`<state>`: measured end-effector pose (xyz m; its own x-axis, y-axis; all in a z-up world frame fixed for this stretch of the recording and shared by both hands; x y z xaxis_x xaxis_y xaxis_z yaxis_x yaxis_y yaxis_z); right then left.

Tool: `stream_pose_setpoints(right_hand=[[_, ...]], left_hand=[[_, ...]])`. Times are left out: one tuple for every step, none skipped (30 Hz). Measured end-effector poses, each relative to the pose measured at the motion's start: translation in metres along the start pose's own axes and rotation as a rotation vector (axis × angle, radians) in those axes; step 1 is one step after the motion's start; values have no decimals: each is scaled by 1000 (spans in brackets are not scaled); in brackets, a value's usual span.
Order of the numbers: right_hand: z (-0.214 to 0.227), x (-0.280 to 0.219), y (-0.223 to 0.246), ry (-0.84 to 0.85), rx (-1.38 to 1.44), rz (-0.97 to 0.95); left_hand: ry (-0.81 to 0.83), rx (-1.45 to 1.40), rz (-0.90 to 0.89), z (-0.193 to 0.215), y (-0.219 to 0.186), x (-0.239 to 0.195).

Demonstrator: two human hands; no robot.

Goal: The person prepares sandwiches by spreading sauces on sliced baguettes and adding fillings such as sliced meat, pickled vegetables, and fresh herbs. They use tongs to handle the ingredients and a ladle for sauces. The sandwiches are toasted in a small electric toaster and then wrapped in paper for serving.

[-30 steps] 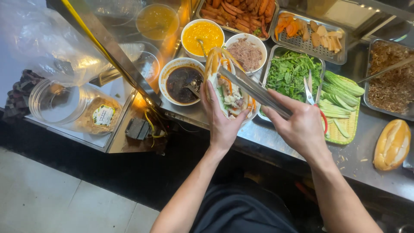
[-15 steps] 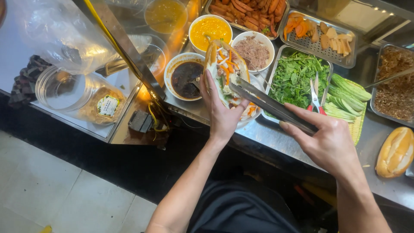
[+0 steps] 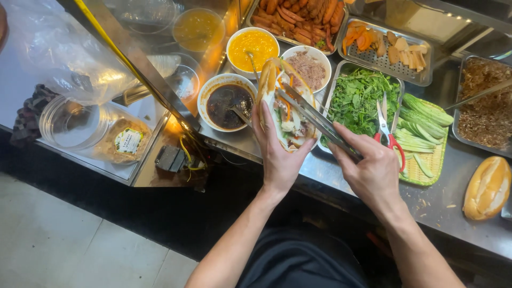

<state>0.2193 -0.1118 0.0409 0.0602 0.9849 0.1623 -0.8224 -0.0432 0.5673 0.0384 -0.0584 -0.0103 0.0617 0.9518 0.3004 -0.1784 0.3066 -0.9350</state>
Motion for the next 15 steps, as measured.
stream_pose_setpoints(right_hand=[[-2, 0, -1, 3, 2, -2], [-1, -2, -7, -14, 50, -37], [-1, -4, -12, -32, 97, -71], [6, -7, -14, -30, 98, -67], [15, -12, -21, -61, 129, -135], [22, -16, -27, -86, 161, -200], [18, -27, -50, -79, 164, -194], [13, -34, -77, -78, 71, -257], [8, -42, -103, -78, -22, -320], [-7, -50, -125, -66, -16, -310], [-23, -60, -154, -43, -80, -397], [-35, -69, -184, -25, -150, -484], [-49, -70, -201, -18, -150, -473], [-58, -74, -215, -36, -249, -435], [-67, -77, -228, -55, -347, -395]], left_hand=[[1, 2, 4, 1, 2, 1], [8, 4, 9, 0, 4, 1], [14, 6, 15, 0, 7, 1], [10, 7, 15, 4, 4, 4], [18, -29, 52, 8, 4, 6], [21, -63, 91, 13, 5, 7], [13, -60, 93, 16, 11, 4], [-13, -20, 45, 22, 13, 4], [-38, 19, -3, 29, 15, 3], [-50, 30, 3, 35, 19, 2], [-70, 51, -6, 42, 22, -1], [-89, 65, -17, 46, 25, -1], [-101, 70, -15, 55, 30, -4], [-124, 103, -20, 63, 33, -9], [-147, 137, -24, 72, 36, -14]])
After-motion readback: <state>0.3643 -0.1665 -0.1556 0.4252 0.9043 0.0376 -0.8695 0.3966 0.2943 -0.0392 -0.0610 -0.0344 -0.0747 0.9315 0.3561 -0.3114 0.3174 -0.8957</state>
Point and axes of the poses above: each hand's wrist, its own x-axis towards the middle knuckle, its own z-axis out of the back of the hand, y = z × x, the point moved 8 cm from there along x, towards the middle knuckle, and after that the axes turned 10 degrees about y, right-handed, at the moved point
